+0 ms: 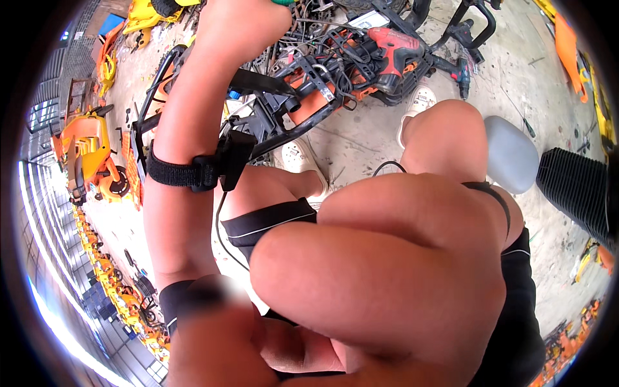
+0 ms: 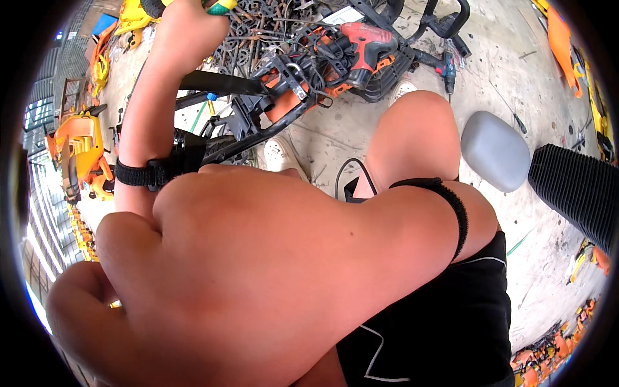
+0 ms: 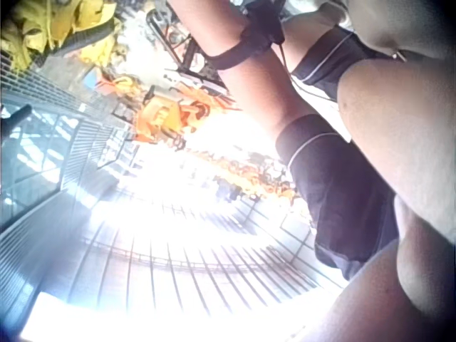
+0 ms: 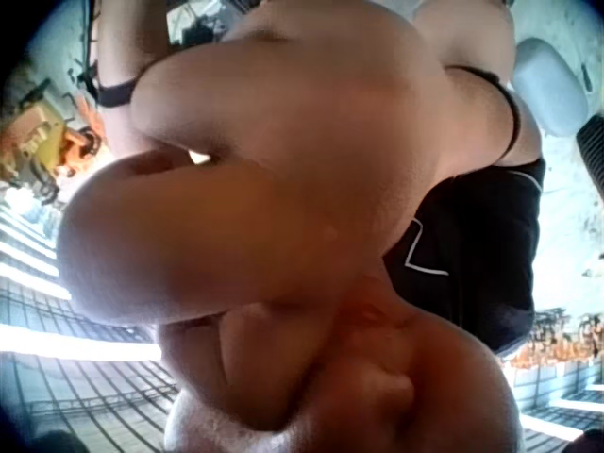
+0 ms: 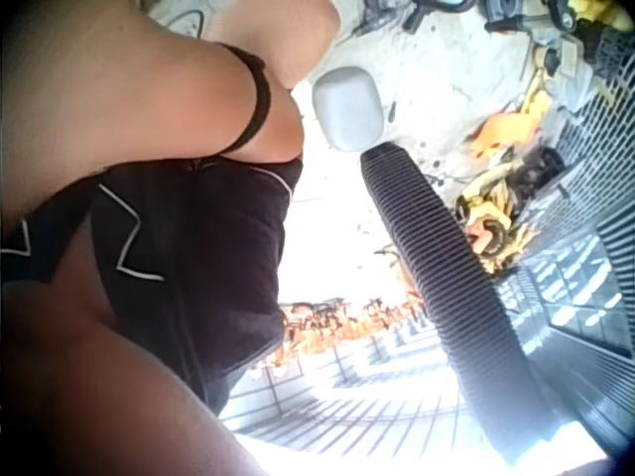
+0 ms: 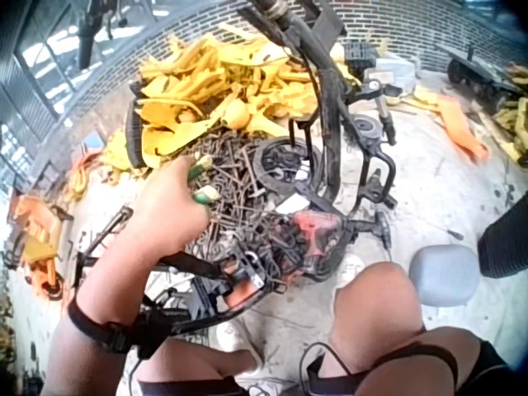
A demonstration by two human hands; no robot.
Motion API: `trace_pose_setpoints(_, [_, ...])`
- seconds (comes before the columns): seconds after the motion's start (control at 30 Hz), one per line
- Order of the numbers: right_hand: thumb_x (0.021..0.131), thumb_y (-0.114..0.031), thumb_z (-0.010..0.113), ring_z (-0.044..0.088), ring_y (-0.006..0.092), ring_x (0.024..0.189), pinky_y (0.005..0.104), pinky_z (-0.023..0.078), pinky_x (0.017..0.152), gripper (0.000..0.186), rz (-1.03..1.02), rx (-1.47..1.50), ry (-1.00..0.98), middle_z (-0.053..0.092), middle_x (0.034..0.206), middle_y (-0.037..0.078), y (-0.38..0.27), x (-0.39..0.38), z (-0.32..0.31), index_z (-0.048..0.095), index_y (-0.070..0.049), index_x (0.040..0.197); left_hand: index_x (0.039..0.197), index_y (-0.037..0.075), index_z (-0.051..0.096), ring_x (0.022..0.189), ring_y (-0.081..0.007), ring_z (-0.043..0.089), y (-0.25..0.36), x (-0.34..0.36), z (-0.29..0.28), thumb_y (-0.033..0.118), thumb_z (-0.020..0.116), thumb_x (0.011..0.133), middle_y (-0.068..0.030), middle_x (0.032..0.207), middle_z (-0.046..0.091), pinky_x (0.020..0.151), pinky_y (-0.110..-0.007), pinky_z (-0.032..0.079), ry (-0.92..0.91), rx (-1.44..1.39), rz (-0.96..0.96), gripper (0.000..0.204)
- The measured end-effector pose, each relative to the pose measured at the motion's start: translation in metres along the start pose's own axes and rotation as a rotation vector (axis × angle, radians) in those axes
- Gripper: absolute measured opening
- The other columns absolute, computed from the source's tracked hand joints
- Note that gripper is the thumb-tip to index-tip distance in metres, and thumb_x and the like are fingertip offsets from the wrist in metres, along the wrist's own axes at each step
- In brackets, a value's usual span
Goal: The person uses pliers to grip and pull components from a metal motorcycle frame, while also using a power tool to remove fasteners.
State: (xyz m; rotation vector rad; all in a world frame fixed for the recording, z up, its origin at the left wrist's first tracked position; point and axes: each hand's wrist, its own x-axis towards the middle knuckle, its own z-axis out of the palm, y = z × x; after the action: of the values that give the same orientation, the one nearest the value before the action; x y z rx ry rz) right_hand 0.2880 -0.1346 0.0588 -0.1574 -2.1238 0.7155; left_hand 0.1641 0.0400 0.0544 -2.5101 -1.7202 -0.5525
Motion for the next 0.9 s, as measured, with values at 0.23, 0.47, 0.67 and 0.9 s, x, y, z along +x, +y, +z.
trace_pose_setpoints(0.23, [0.080, -0.005, 0.073, 0.067, 0.0285, 0.074, 0.0388, 0.053, 0.061, 0.021, 0.003, 0.020, -0.022, 0.063, 0.097, 0.009, -0.001, -0.004, -0.004, 0.061, -0.007, 0.097, 0.111, -0.008, 0.064, 0.108, -0.0478, 0.062, 0.000, 0.001, -0.001, 0.006, 0.061, 0.072, -0.0309, 0.109, 0.067, 0.097, -0.051, 0.049, -0.035, 0.025, -0.020, 0.042])
trace_pose_setpoints(0.47, [0.079, -0.005, 0.074, 0.067, 0.0282, 0.073, 0.0385, 0.053, 0.059, 0.022, -0.017, 0.029, -0.011, 0.063, 0.097, 0.008, -0.001, 0.002, 0.001, 0.060, -0.007, 0.096, 0.121, -0.008, 0.063, 0.113, -0.0461, 0.061, -0.003, -0.006, -0.003, 0.005, 0.063, 0.073, -0.0311, 0.113, 0.067, 0.100, -0.048, 0.049, -0.008, -0.021, -0.005, 0.050])
trace_pose_setpoints(0.67, [0.078, -0.005, 0.074, 0.067, 0.0280, 0.072, 0.0383, 0.052, 0.058, 0.022, 0.006, 0.017, -0.019, 0.062, 0.096, 0.008, 0.006, 0.001, -0.002, 0.060, -0.007, 0.095, 0.123, -0.007, 0.064, 0.111, -0.0459, 0.063, -0.001, -0.005, 0.010, 0.007, 0.065, 0.074, -0.0301, 0.111, 0.068, 0.099, -0.049, 0.049, -0.005, 0.001, 0.006, 0.050])
trace_pose_setpoints(0.9, [0.077, -0.004, 0.075, 0.066, 0.0277, 0.071, 0.0380, 0.052, 0.056, 0.022, 0.038, -0.016, -0.011, 0.062, 0.096, 0.008, -0.004, -0.001, -0.013, 0.060, -0.007, 0.094, 0.123, -0.006, 0.064, 0.112, -0.0463, 0.062, 0.001, -0.004, 0.002, 0.008, 0.065, 0.074, -0.0301, 0.112, 0.068, 0.100, -0.049, 0.049, 0.042, 0.006, 0.048, 0.051])
